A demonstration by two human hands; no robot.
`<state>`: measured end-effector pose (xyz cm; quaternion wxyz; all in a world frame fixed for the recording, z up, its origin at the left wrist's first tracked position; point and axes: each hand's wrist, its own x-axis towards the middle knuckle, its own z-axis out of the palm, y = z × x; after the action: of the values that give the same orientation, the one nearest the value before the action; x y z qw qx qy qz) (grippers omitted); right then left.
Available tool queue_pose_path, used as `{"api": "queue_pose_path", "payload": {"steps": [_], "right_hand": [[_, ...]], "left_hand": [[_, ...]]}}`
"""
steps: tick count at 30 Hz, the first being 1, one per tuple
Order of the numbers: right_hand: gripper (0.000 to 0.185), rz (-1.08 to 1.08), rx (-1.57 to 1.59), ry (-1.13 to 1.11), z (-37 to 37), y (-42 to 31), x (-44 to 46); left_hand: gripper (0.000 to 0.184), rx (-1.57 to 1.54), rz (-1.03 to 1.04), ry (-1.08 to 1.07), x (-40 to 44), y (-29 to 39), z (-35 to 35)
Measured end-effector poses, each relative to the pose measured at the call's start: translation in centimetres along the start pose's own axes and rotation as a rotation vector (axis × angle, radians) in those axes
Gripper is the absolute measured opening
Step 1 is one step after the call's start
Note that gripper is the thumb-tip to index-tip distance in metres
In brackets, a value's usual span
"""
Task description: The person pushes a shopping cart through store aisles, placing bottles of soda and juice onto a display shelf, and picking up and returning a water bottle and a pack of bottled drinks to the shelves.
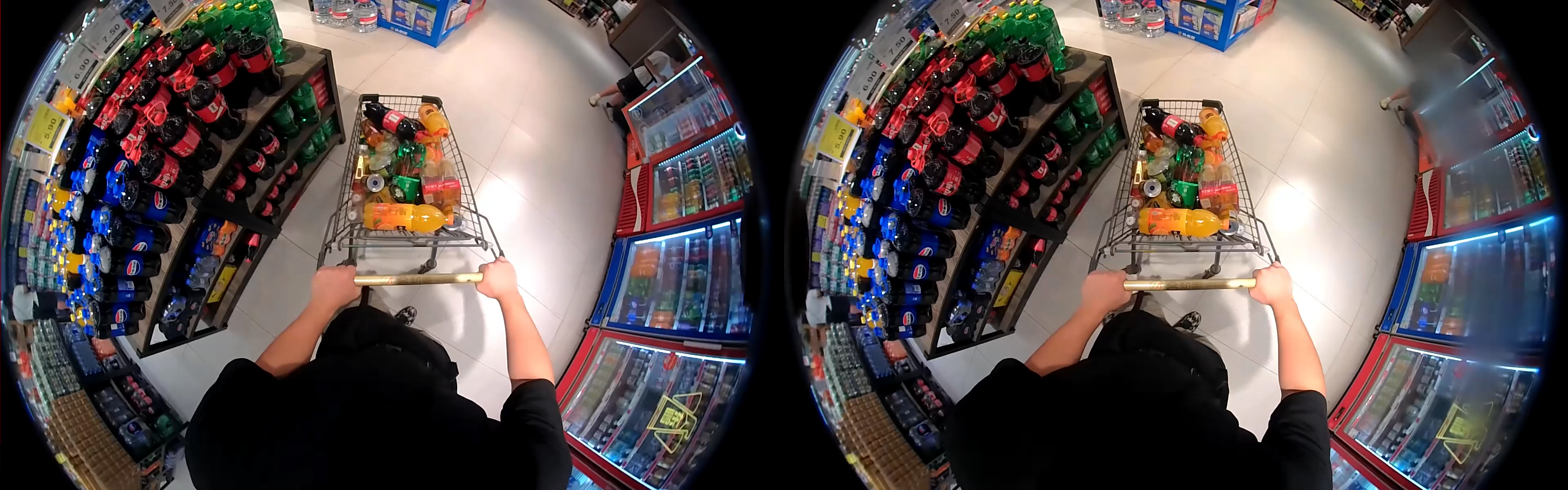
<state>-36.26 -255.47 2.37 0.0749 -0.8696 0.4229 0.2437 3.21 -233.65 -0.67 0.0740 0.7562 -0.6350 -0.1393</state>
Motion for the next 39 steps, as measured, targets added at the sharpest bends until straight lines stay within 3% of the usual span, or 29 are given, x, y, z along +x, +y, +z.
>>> {"api": "queue_pose_path", "payload": {"steps": [10, 13, 25, 34, 39], "right_hand": [[0.011, -0.084, 0.007, 0.075, -3.1, 10.9, 7.8], [0.009, -0.091, 0.047, 0.130, -3.6, 12.6, 10.7], [0.008, -0.238, 0.103, 0.247, -7.1, 16.5, 24.2], [0.014, -0.271, 0.168, 0.285, -10.2, 21.2, 37.3], [0.017, -0.366, 0.197, 0.356, -11.3, 23.3, 43.3]], "left_hand": [[0.016, -0.015, -0.129, 0.079, 8.2, 7.9, 1.5], [0.021, 0.014, -0.100, 0.071, 10.6, 7.2, 3.8], [0.023, 0.018, -0.154, -0.134, 24.5, 3.3, 2.2], [0.021, 0.085, -0.300, -0.252, 37.9, 1.9, 0.6], [0.023, 0.109, -0.309, -0.208, 44.0, 0.0, 2.1]]}}
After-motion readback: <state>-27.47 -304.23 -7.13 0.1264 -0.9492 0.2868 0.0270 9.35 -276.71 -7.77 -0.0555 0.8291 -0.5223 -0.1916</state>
